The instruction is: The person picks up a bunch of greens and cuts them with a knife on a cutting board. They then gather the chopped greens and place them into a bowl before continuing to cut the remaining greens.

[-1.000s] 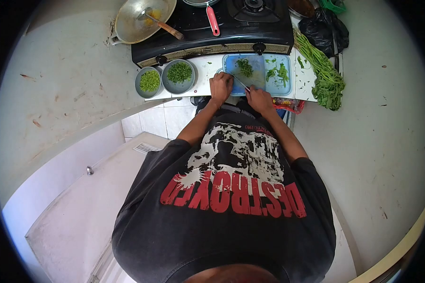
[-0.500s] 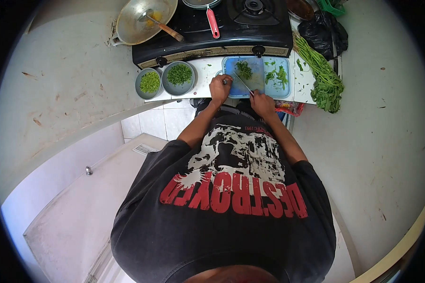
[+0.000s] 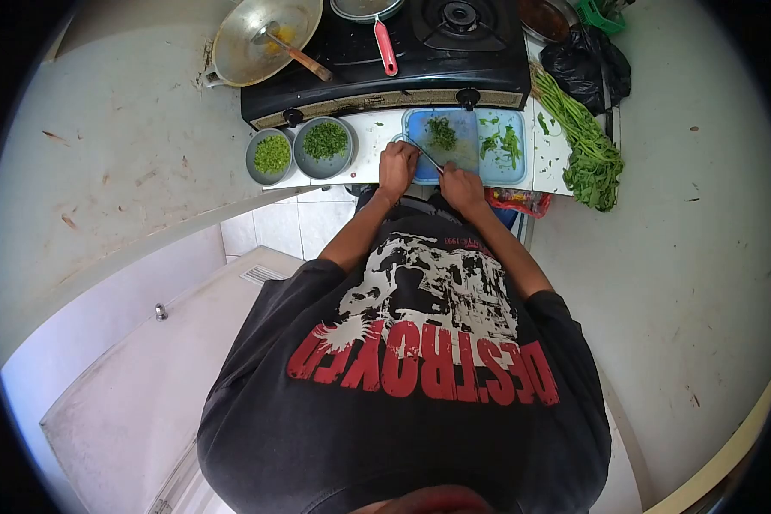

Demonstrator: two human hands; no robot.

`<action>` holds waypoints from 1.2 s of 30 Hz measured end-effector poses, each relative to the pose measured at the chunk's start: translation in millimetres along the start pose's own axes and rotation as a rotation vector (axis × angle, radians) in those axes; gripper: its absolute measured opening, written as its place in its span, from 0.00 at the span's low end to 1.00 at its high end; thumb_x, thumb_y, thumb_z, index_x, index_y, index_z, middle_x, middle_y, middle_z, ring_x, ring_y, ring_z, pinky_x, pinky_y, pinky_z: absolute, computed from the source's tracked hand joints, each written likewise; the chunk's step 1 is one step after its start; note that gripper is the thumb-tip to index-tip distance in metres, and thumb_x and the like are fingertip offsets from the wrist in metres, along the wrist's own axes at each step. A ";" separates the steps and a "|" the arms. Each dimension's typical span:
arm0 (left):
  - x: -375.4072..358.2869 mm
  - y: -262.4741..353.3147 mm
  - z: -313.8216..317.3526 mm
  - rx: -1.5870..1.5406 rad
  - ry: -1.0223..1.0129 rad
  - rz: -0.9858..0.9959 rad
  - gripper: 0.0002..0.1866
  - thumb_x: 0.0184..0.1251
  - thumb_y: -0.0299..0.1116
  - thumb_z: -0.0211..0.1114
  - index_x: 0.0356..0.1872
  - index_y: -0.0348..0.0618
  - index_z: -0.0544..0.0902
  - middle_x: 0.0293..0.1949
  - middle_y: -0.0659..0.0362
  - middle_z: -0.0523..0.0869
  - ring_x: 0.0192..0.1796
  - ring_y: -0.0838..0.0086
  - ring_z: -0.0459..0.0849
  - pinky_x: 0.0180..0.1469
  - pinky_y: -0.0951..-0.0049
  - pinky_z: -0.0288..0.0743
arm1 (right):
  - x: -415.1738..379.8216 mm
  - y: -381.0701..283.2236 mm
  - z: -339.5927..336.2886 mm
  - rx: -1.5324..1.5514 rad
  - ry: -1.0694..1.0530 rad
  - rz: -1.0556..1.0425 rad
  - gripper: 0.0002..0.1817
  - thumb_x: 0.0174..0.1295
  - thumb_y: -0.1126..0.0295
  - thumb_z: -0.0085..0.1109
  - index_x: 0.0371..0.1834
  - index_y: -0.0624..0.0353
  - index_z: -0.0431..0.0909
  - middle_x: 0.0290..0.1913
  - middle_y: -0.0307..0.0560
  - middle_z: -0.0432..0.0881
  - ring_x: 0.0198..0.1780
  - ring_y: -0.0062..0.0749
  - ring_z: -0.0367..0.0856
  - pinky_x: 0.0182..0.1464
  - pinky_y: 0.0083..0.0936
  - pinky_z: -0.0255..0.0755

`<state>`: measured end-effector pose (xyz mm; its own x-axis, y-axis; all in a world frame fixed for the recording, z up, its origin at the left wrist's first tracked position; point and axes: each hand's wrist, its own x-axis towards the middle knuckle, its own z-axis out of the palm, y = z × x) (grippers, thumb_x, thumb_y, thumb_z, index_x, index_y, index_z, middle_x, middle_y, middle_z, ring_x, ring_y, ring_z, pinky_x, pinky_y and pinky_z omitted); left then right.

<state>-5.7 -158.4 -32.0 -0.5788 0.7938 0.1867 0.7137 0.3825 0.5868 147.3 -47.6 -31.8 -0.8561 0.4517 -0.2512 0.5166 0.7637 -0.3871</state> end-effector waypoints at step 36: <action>19.9 -18.5 -6.5 0.053 -0.169 0.188 0.06 0.59 0.26 0.67 0.37 0.42 0.87 0.39 0.52 0.85 0.43 0.54 0.85 0.46 0.57 0.80 | 5.3 -12.7 5.2 0.060 0.041 0.090 0.17 0.71 0.58 0.52 0.40 0.65 0.75 0.28 0.63 0.85 0.33 0.59 0.87 0.37 0.50 0.81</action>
<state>-33.0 -152.8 -34.0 -0.3634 0.9193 0.1514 0.8248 0.2418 0.5111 136.3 -57.3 -32.8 -0.8053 0.5369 -0.2513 0.5907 0.6908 -0.4170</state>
